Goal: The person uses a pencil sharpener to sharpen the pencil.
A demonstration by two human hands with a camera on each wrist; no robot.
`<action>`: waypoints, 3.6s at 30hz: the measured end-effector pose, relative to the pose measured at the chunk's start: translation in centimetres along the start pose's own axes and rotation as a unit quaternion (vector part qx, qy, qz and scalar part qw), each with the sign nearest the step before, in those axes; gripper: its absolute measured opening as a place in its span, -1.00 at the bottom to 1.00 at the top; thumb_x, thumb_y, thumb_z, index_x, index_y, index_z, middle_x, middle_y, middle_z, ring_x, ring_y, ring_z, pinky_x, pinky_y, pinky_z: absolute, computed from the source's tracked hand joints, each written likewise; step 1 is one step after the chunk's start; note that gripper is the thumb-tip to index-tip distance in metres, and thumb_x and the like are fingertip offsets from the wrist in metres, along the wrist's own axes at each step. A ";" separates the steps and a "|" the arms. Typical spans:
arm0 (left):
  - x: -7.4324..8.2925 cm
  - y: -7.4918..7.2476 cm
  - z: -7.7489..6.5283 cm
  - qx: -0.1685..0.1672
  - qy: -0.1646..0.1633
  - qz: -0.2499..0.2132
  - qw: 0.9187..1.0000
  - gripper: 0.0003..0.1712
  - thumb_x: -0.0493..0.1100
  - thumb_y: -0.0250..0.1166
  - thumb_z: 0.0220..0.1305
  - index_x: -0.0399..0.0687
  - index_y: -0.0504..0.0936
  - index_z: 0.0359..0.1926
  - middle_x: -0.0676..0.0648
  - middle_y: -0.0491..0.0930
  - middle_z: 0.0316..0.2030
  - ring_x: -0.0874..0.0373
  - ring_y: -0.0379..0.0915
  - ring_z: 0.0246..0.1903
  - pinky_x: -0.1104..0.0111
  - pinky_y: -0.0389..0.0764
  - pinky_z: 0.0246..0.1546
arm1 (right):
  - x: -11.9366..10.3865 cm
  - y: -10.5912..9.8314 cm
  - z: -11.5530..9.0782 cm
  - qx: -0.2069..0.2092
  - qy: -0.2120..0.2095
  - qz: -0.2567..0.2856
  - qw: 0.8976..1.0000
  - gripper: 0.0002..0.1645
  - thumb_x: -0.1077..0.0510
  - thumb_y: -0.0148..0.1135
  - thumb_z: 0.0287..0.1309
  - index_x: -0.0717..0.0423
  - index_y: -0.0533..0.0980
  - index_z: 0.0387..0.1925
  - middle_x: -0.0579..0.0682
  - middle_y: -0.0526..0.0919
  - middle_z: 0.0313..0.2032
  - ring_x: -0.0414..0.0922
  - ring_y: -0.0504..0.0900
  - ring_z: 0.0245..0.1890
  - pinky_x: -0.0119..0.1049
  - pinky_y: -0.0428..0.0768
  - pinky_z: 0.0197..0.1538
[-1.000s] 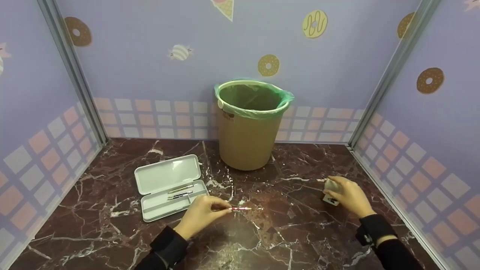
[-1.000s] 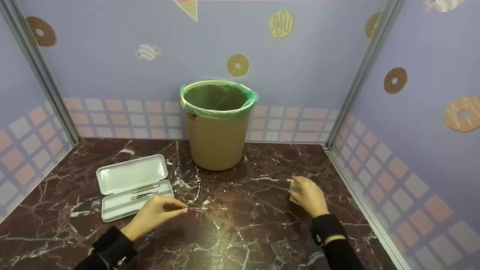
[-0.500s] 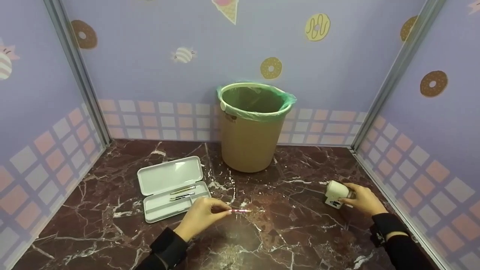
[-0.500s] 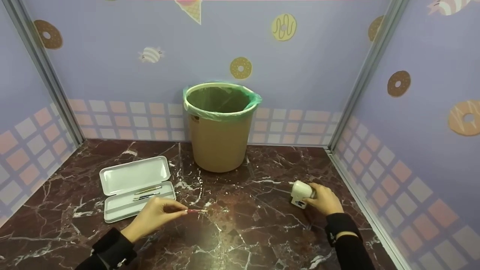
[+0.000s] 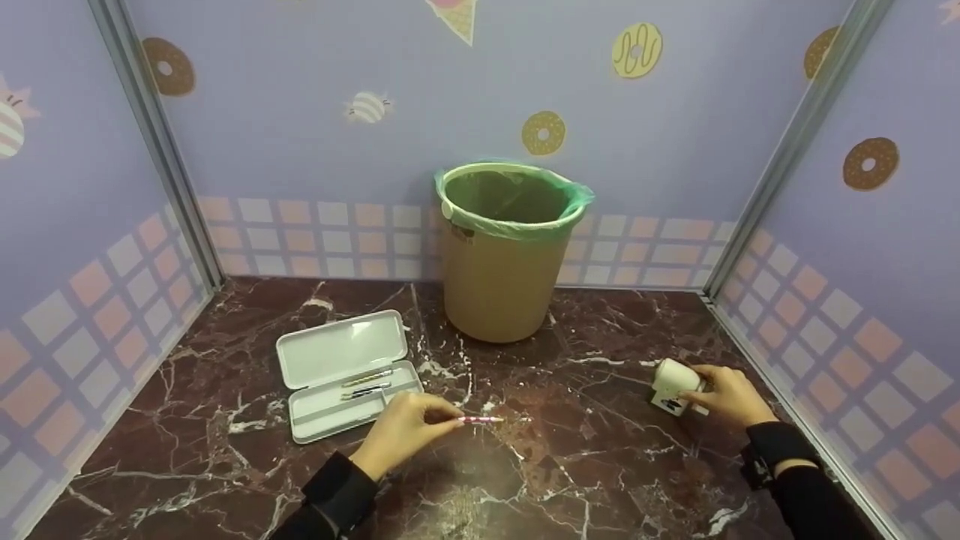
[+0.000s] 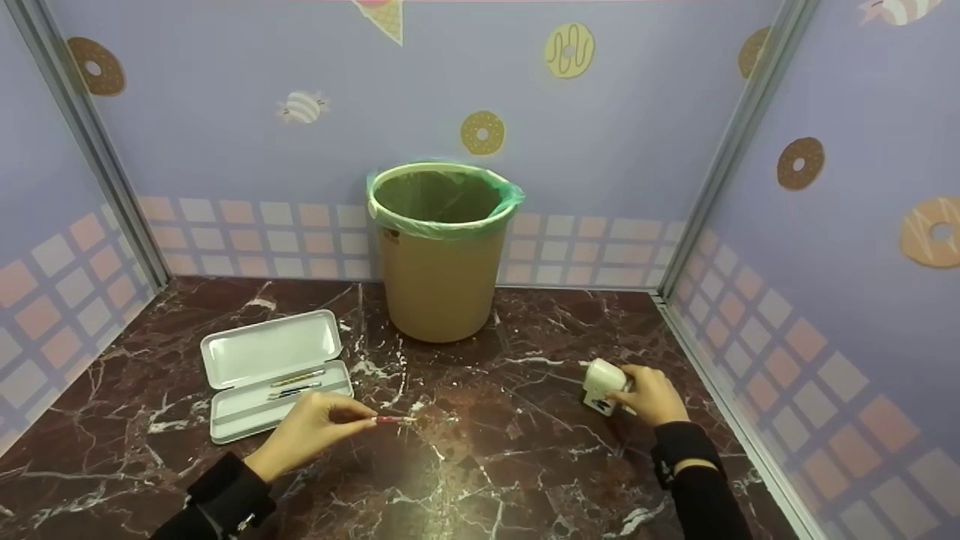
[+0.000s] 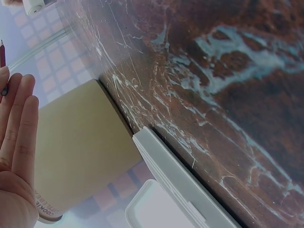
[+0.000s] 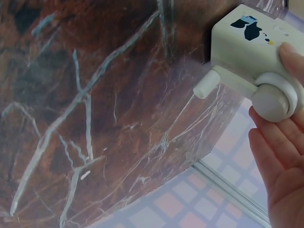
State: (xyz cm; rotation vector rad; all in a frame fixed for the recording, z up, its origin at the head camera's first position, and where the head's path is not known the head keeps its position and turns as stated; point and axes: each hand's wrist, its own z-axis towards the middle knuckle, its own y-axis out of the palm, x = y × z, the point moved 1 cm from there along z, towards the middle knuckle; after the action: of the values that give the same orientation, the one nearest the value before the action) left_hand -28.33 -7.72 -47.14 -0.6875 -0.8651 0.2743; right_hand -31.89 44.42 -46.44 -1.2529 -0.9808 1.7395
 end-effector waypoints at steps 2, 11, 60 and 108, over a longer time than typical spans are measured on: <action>0.0 0.0 0.1 0.000 0.002 0.001 1.000 -0.92 -0.21 0.48 0.17 -0.07 0.82 -0.28 -0.05 0.83 -0.33 0.22 0.74 -0.38 0.49 0.71 -0.26 | -0.2 0.0 -0.2 0.004 0.004 0.006 1.000 -0.38 0.11 0.50 0.12 0.45 0.57 0.10 0.31 0.78 -0.16 0.00 0.74 -0.28 -0.29 0.58 -0.31; 0.1 0.2 0.2 -0.004 0.004 -0.004 1.000 -0.91 -0.25 0.48 0.16 -0.09 0.82 -0.27 -0.07 0.83 -0.31 0.20 0.75 -0.36 0.49 0.72 -0.24 | -3.0 0.6 -0.4 0.013 -0.025 0.023 0.999 -0.39 0.07 0.52 0.09 0.37 0.60 0.10 0.20 0.80 -0.16 -0.17 0.69 -0.30 -0.37 0.58 -0.28; 0.0 1.9 0.0 -0.041 -0.015 0.014 0.999 -0.91 -0.16 0.47 0.20 0.00 0.84 -0.26 0.00 0.85 -0.27 0.20 0.76 -0.30 0.40 0.71 -0.17 | -19.9 7.6 -1.2 -0.098 -0.246 0.044 0.963 -0.41 -0.12 0.57 0.02 0.05 0.69 0.06 -0.01 0.83 -0.06 -0.13 0.80 -0.12 -0.32 0.73 -0.11; 0.0 1.7 -0.1 -0.069 -0.018 -0.003 0.997 -0.93 -0.22 0.47 0.18 -0.09 0.82 -0.30 -0.07 0.83 -0.32 0.25 0.74 -0.39 0.51 0.69 -0.26 | -20.7 8.6 -0.8 -0.113 -0.257 0.082 0.956 -0.42 -0.08 0.57 0.03 0.08 0.69 0.07 0.00 0.82 -0.05 -0.16 0.80 -0.12 -0.38 0.72 -0.10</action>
State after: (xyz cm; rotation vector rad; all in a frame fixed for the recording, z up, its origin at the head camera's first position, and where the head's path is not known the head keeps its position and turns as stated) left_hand -28.14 -6.46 -48.27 -0.8094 -0.9272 0.2231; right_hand -27.71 22.35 -46.56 -1.0567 -1.4406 2.1943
